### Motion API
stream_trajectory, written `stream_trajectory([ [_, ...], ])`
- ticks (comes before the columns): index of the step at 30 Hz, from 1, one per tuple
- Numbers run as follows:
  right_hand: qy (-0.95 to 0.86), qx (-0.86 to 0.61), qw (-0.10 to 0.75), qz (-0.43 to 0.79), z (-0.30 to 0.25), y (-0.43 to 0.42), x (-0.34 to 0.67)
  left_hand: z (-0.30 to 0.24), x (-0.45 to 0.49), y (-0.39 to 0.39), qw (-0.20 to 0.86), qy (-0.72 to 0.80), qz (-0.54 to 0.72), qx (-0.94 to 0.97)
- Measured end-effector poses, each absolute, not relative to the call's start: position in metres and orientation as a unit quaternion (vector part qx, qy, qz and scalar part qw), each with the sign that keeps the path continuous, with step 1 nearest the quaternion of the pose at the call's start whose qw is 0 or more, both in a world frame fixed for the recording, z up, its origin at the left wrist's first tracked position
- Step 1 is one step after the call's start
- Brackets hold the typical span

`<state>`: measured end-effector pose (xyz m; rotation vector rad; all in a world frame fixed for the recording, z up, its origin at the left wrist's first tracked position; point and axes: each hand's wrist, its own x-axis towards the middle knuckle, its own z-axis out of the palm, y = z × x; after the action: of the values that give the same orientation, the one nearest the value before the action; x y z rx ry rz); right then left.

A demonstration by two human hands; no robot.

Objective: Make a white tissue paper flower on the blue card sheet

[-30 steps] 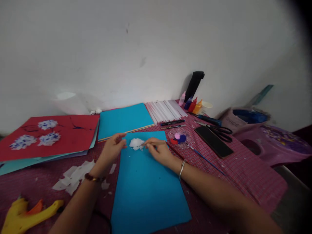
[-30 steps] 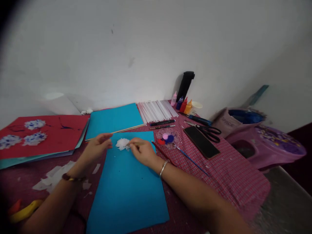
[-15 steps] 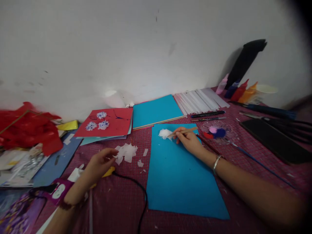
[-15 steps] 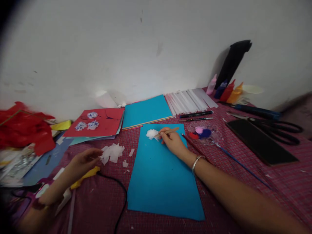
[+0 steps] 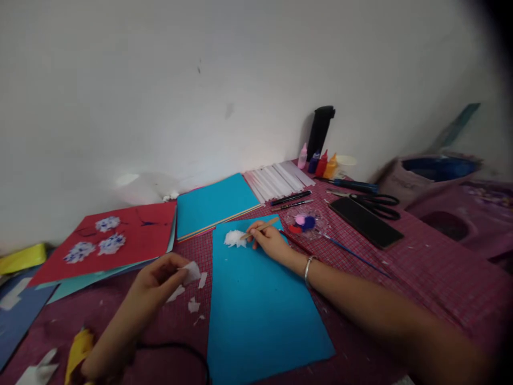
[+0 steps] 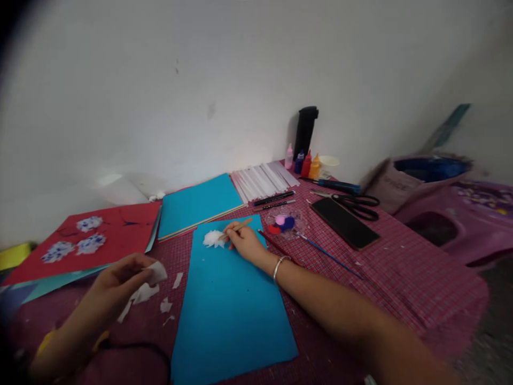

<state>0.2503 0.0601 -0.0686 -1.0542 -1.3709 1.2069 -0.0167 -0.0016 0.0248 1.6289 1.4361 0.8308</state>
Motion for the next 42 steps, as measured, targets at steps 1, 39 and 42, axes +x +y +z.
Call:
stream_trajectory([
  [1, -0.562, -0.433, 0.496, 0.5, -0.069, 0.06, 0.25, 0.024, -0.005, 0.005, 0.424, 0.548, 0.312, 0.65],
  [39, -0.584, -0.458, 0.496, 0.451, -0.064, 0.053, 0.252, -0.047, 0.065, 0.083, 0.346, 0.448, 0.306, 0.766],
  [42, -0.564, -0.45, 0.53, 0.446, -0.062, 0.049, 0.252, -0.055, 0.063, 0.087, 0.34, 0.459, 0.309, 0.761],
])
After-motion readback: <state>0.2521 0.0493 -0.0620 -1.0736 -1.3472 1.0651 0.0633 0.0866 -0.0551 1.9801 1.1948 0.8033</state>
